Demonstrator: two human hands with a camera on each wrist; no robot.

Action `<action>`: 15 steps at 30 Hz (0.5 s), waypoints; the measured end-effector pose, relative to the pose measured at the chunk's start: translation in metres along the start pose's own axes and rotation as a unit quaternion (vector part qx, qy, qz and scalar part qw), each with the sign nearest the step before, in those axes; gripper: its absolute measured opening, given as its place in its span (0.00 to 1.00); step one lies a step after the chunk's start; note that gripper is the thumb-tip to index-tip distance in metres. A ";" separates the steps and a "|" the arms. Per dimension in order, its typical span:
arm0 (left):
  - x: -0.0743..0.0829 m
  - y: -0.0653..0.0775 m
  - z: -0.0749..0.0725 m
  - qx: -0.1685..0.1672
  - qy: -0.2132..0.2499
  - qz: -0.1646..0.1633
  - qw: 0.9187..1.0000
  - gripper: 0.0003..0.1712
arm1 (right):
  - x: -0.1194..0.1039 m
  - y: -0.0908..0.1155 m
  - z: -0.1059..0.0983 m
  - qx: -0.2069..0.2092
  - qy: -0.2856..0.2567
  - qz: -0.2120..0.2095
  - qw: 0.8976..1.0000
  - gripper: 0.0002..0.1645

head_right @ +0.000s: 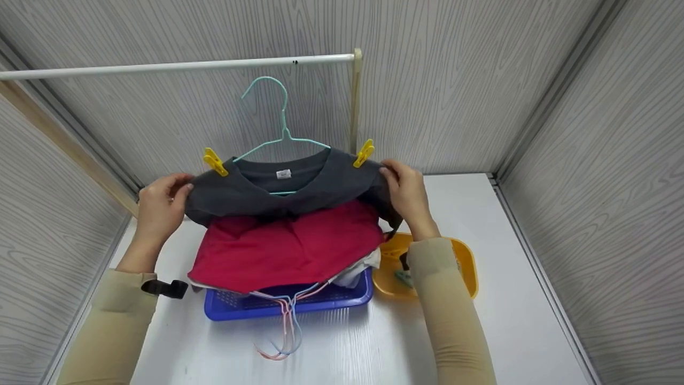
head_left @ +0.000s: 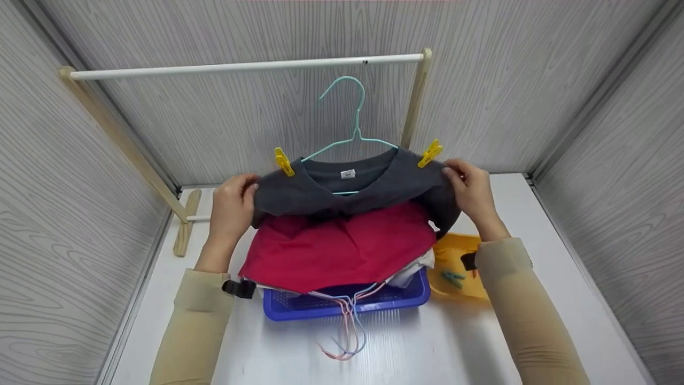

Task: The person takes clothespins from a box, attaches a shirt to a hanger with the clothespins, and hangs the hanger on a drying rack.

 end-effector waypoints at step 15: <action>-0.012 -0.044 0.010 0.010 0.011 -0.095 0.995 0.07 | -0.001 -0.022 -0.006 0.021 0.001 0.036 0.999 0.13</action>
Point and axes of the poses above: each hand's wrist, its own y-axis away from the middle knuckle, its own z-axis out of the palm, x = y × z, the point moved 9 cm from there along -y, towards the middle knuckle, and after that the axes turned 6 degrees about -y, right-handed, at the moved point
